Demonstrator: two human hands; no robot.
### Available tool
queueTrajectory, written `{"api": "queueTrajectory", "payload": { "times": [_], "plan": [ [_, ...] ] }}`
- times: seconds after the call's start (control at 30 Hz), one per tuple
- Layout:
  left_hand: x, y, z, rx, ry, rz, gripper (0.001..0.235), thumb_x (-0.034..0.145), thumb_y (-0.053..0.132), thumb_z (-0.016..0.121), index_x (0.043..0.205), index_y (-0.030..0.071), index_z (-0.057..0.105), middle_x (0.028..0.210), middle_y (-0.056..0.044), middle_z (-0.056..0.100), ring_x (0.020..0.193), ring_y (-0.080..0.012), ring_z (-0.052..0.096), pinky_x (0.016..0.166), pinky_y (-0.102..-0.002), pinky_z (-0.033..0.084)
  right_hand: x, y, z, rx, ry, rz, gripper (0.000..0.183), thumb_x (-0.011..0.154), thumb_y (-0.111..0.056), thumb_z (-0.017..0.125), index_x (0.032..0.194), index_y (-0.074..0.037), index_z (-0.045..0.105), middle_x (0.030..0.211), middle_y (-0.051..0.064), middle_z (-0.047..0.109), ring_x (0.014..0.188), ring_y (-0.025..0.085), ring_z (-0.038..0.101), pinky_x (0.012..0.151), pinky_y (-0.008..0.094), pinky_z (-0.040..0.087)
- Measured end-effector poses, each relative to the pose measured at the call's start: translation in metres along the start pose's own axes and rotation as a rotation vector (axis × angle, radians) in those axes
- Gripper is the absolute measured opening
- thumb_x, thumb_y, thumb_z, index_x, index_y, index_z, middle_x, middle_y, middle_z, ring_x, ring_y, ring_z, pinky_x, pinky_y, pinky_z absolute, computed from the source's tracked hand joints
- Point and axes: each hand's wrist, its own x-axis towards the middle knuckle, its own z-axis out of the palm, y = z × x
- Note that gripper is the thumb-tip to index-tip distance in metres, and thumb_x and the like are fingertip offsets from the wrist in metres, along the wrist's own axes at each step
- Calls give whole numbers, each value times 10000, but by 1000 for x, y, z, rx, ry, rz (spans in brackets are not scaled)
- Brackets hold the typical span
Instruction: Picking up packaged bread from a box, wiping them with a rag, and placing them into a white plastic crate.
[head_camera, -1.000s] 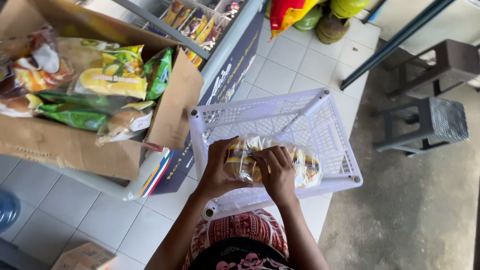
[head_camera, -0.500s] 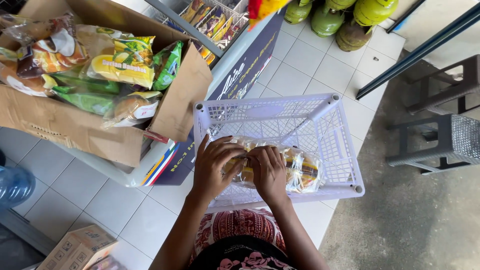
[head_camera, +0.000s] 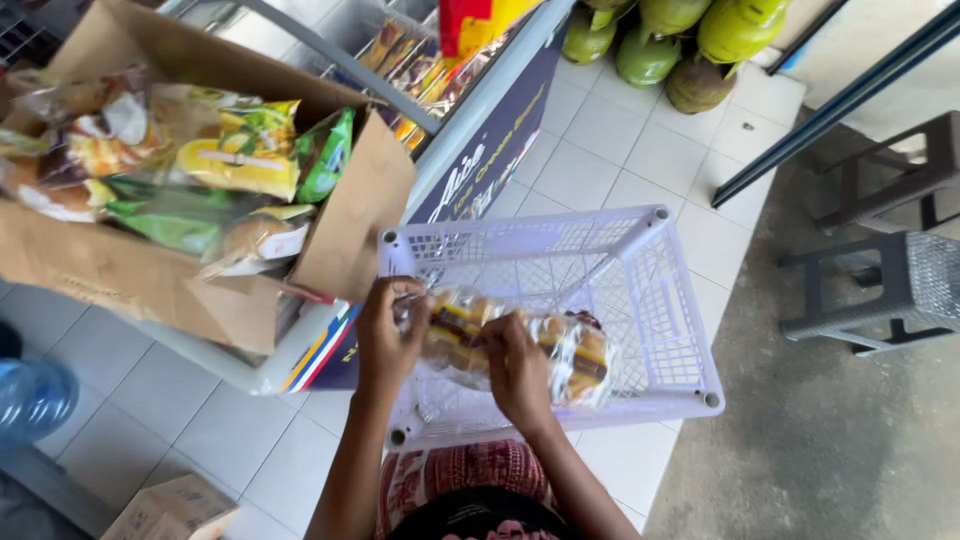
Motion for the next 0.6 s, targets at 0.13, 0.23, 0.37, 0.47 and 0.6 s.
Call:
{"api": "queueTrajectory", "payload": {
  "times": [0.13, 0.23, 0.37, 0.47, 0.6],
  "plan": [
    [-19, -14, 4, 303, -22, 239, 317, 855, 141, 731, 1100, -8, 594, 992, -221, 705, 848, -348, 722, 726, -413, 587, 10, 9, -13, -187, 10, -60, 79, 948, 42, 628, 956, -33, 606, 898, 94, 662, 828, 248, 634, 776, 436, 515],
    [-32, -46, 15, 378, -62, 55, 145, 979, 99, 658, 1081, 40, 573, 970, -205, 745, 822, -355, 749, 680, -436, 586, 3, 1, -14, -114, -125, -100, 95, 907, 57, 611, 972, -7, 585, 949, 121, 649, 927, 293, 608, 847, 449, 520],
    [-32, -55, 21, 411, -63, -95, 124, 984, 80, 623, 1028, 13, 529, 901, -218, 730, 805, -403, 730, 624, -484, 555, -4, 6, -16, -41, -93, -78, 91, 933, 31, 600, 992, -38, 603, 987, 84, 682, 956, 228, 648, 797, 400, 553],
    [-31, -65, 21, 361, -19, -210, 121, 1009, 87, 619, 1013, 15, 522, 858, -208, 717, 794, -388, 734, 621, -478, 556, -6, 16, -33, 881, -86, 344, 362, 768, 159, 543, 1054, -63, 570, 1094, 17, 619, 1031, 179, 680, 887, 360, 639],
    [-29, -46, 20, 251, -36, -200, 116, 1014, 105, 620, 1094, 45, 561, 901, -161, 737, 806, -356, 751, 620, -440, 569, -6, 42, -57, 1132, 241, 519, 155, 1028, -54, 416, 1030, -50, 571, 967, 48, 652, 873, 158, 658, 753, 324, 607]
  ]
}}
